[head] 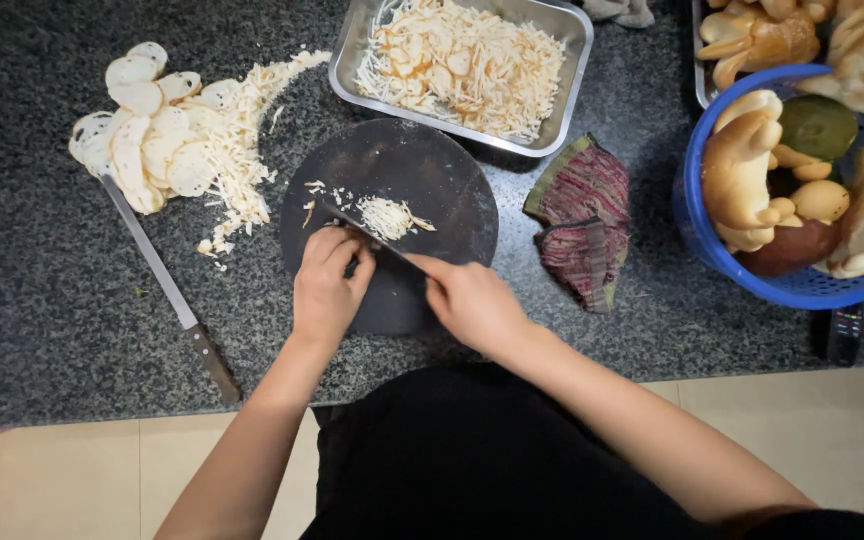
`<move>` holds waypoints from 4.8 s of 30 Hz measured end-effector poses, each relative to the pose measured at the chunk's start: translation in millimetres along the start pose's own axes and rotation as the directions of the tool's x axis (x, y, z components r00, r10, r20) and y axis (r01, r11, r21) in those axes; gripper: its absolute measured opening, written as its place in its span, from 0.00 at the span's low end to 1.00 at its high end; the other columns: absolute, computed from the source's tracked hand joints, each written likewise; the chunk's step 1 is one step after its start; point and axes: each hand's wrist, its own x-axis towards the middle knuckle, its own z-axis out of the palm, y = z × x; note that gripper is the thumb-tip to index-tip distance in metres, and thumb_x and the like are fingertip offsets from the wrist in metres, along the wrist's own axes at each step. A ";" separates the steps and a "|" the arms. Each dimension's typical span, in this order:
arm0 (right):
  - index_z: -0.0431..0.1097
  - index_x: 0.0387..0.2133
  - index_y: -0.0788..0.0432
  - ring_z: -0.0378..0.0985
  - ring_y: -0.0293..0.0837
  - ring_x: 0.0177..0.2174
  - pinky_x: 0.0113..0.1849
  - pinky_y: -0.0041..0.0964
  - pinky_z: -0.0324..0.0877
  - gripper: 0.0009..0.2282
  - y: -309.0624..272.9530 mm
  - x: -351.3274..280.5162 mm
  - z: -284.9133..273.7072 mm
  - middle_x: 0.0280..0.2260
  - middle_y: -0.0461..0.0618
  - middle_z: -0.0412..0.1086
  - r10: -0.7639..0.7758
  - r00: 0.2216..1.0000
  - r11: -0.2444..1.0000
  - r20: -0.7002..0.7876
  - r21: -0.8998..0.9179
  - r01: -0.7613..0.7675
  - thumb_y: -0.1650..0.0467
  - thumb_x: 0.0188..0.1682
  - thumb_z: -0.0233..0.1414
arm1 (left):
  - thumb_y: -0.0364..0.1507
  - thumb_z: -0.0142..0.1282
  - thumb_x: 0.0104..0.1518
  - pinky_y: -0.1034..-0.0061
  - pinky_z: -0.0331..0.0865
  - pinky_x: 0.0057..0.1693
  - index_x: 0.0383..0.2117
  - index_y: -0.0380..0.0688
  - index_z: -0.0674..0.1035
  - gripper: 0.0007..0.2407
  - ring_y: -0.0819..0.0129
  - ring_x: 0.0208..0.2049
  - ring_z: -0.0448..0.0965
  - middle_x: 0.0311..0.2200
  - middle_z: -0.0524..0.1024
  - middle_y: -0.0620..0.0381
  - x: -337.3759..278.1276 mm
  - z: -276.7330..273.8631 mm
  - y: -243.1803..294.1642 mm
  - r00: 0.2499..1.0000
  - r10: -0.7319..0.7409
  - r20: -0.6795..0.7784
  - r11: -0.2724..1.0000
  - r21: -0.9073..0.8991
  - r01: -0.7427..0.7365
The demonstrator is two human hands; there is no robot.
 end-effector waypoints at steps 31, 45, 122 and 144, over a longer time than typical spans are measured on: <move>0.72 0.54 0.50 0.79 0.59 0.22 0.28 0.50 0.73 0.18 6.7 -29.9 -10.1 0.23 0.61 0.74 0.059 0.993 0.981 -0.106 0.189 -0.038 0.71 0.49 0.50 | 0.25 0.61 0.53 0.62 0.70 0.55 0.36 0.42 0.83 0.06 0.56 0.46 0.77 0.40 0.80 0.55 45.9 -37.6 -5.8 0.905 0.246 0.346 0.959 0.045 -0.278; 0.71 0.54 0.52 0.79 0.63 0.27 0.33 0.58 0.73 0.19 -6.0 -19.2 -0.1 0.25 0.63 0.75 0.011 1.000 0.999 0.002 -0.045 -0.011 0.73 0.47 0.50 | 0.19 0.59 0.52 0.62 0.72 0.54 0.36 0.35 0.79 0.07 0.51 0.47 0.76 0.42 0.76 0.48 1.8 -15.5 4.0 0.986 0.107 0.127 0.991 0.071 -0.117; 0.72 0.52 0.53 0.78 0.67 0.31 0.30 0.58 0.72 0.15 -46.2 -13.8 35.1 0.29 0.66 0.75 0.059 0.992 0.987 -0.110 -0.141 -0.075 0.70 0.51 0.50 | 0.23 0.62 0.48 0.60 0.68 0.61 0.36 0.34 0.80 0.10 0.46 0.50 0.74 0.42 0.76 0.46 -13.9 -6.8 -17.3 0.995 -0.056 -0.077 0.986 -0.164 0.043; 0.67 0.31 0.66 0.69 0.35 0.13 0.18 0.33 0.62 0.13 103.7 -31.9 -5.2 0.15 0.44 0.65 0.423 0.902 0.829 -0.085 0.438 -0.348 0.65 0.59 0.48 | 0.22 0.58 0.54 0.57 0.66 0.65 0.42 0.38 0.82 0.10 0.54 0.52 0.75 0.49 0.79 0.52 -8.4 -8.3 28.9 0.999 -0.026 -0.017 0.999 -0.039 0.026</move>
